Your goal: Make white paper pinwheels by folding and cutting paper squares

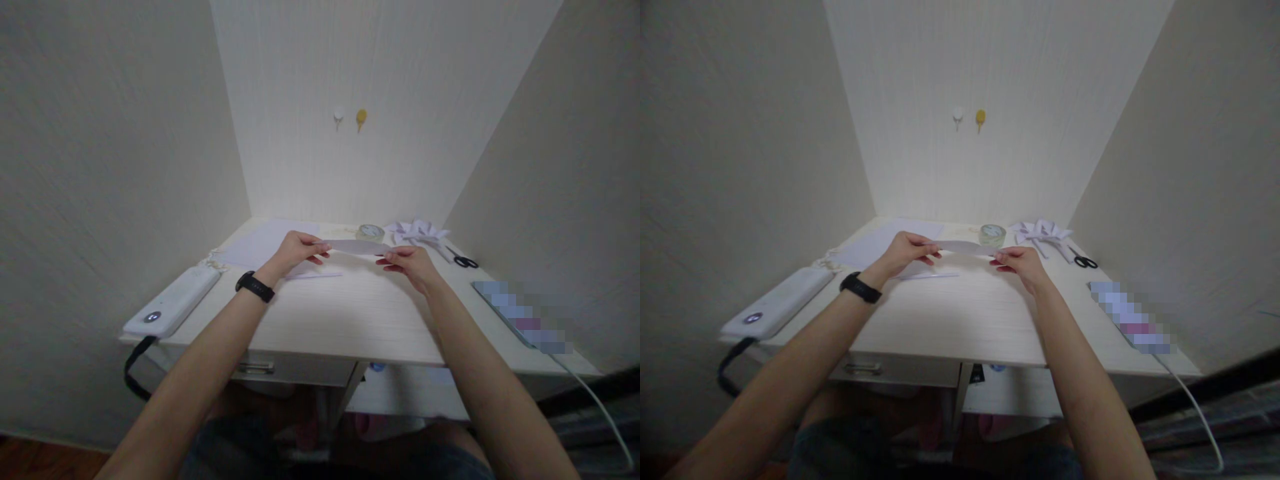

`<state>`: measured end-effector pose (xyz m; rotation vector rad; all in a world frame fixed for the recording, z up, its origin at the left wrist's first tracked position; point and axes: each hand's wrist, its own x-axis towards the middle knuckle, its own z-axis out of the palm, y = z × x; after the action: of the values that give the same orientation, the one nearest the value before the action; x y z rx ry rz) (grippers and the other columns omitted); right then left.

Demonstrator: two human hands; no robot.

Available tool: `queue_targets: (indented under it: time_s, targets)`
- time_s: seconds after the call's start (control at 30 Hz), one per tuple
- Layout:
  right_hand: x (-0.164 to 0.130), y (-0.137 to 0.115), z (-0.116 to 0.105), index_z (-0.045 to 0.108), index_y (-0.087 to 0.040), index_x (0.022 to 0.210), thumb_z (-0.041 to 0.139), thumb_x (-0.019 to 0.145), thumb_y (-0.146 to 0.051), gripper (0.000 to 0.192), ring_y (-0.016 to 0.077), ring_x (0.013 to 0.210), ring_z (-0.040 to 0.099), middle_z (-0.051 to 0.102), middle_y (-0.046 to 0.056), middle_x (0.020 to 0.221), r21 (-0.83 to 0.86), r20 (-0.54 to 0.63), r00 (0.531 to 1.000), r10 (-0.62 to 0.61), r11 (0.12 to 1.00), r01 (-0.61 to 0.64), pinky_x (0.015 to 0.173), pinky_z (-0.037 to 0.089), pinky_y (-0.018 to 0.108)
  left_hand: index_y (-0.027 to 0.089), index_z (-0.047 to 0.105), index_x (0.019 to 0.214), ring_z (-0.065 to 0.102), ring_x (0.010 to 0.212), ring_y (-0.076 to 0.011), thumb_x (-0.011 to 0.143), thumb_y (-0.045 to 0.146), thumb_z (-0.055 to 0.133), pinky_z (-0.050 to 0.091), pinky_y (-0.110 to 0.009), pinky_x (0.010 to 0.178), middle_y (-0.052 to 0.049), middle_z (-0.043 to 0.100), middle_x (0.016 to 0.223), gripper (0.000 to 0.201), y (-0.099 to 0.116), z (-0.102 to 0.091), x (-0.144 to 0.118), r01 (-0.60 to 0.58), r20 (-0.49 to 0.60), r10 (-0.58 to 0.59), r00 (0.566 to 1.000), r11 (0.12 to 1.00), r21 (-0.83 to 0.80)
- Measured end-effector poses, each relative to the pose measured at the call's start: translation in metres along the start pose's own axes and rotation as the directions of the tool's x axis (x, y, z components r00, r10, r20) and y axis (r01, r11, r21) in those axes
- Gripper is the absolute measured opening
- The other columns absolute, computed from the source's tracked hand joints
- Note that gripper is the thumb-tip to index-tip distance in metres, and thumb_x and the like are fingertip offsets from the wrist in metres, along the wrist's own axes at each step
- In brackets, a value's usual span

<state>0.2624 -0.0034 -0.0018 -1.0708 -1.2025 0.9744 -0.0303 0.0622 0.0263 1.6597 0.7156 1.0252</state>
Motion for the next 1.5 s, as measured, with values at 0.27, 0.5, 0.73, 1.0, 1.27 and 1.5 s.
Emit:
queue_targets:
  time_s: [0.27, 0.5, 0.73, 1.0, 1.27, 1.5]
  targets:
    - [-0.004, -0.006, -0.004, 0.075, -0.019, 0.079, 0.09, 0.054, -0.042, 0.037, 0.0156, 0.067, 0.071, 0.077, 0.007, 0.085, 0.15, 0.049, 0.999, 0.004, 0.989, -0.012, 0.059, 0.058, 0.023, 0.008, 0.074, 0.078, 0.072, 0.083, -0.0178, 0.067, 0.036, 0.086, 0.057, -0.028, 0.08, -0.014, 0.075, 0.085, 0.032, 0.0, 0.0, -0.003, 0.101, 0.133, -0.067, 0.989, 0.958, -0.267]
    - [-0.007, -0.011, -0.003, 0.07, -0.018, 0.064, 0.094, 0.047, -0.039, 0.036, 0.0102, 0.05, 0.064, 0.072, 0.002, 0.062, 0.234, 0.027, 0.999, 0.036, 0.971, -0.041, 0.051, 0.056, 0.018, 0.007, 0.074, 0.081, 0.072, 0.08, -0.0176, 0.068, 0.037, 0.085, 0.056, -0.026, 0.074, -0.016, 0.075, 0.09, 0.035, -0.002, -0.001, -0.003, 0.172, 0.234, -0.106, 0.966, 0.945, -0.28]
    - [-0.002, -0.009, -0.005, 0.071, -0.016, 0.071, 0.093, 0.051, -0.034, 0.034, 0.0124, 0.052, 0.068, 0.075, 0.006, 0.068, 0.251, -0.111, 0.993, 0.026, 0.968, 0.002, 0.05, 0.059, 0.019, 0.01, 0.076, 0.085, 0.069, 0.068, -0.0136, 0.068, 0.035, 0.084, 0.052, -0.021, 0.057, -0.015, 0.075, 0.094, 0.031, -0.006, -0.004, 0.002, 0.099, 0.012, -0.098, 0.995, 0.978, -0.182]
    - [0.001, -0.006, 0.004, 0.066, -0.016, 0.065, 0.085, 0.061, -0.018, 0.019, 0.0168, 0.058, 0.072, 0.073, 0.004, 0.063, 0.291, -0.237, 0.971, 0.038, 0.956, 0.033, 0.053, 0.061, 0.021, 0.009, 0.076, 0.077, 0.07, 0.074, -0.0165, 0.064, 0.037, 0.086, 0.056, -0.027, 0.069, -0.014, 0.075, 0.083, 0.032, -0.004, 0.005, 0.002, 0.054, -0.088, -0.072, 0.994, 0.979, -0.195]
    - [0.001, -0.004, 0.007, 0.066, -0.015, 0.065, 0.086, 0.06, -0.02, 0.021, 0.0158, 0.059, 0.072, 0.074, 0.003, 0.066, 0.355, -0.291, 0.957, 0.01, 0.93, 0.098, 0.058, 0.063, 0.024, 0.009, 0.074, 0.075, 0.07, 0.081, -0.0216, 0.06, 0.036, 0.087, 0.056, -0.037, 0.078, -0.013, 0.073, 0.082, 0.033, -0.004, 0.011, -0.002, 0.098, 0.034, -0.093, 0.995, 0.982, -0.16]
    - [-0.005, -0.005, 0.019, 0.068, -0.015, 0.067, 0.093, 0.05, -0.037, 0.037, 0.0158, 0.054, 0.07, 0.073, 0.004, 0.064, 0.194, -0.17, 0.982, -0.08, 0.974, 0.113, 0.057, 0.063, 0.025, 0.014, 0.071, 0.105, 0.065, 0.09, -0.0211, 0.063, 0.042, 0.084, 0.051, -0.033, 0.078, -0.012, 0.07, 0.104, 0.052, -0.001, 0.015, -0.006, 0.135, 0.314, -0.111, 0.943, 0.989, -0.055]
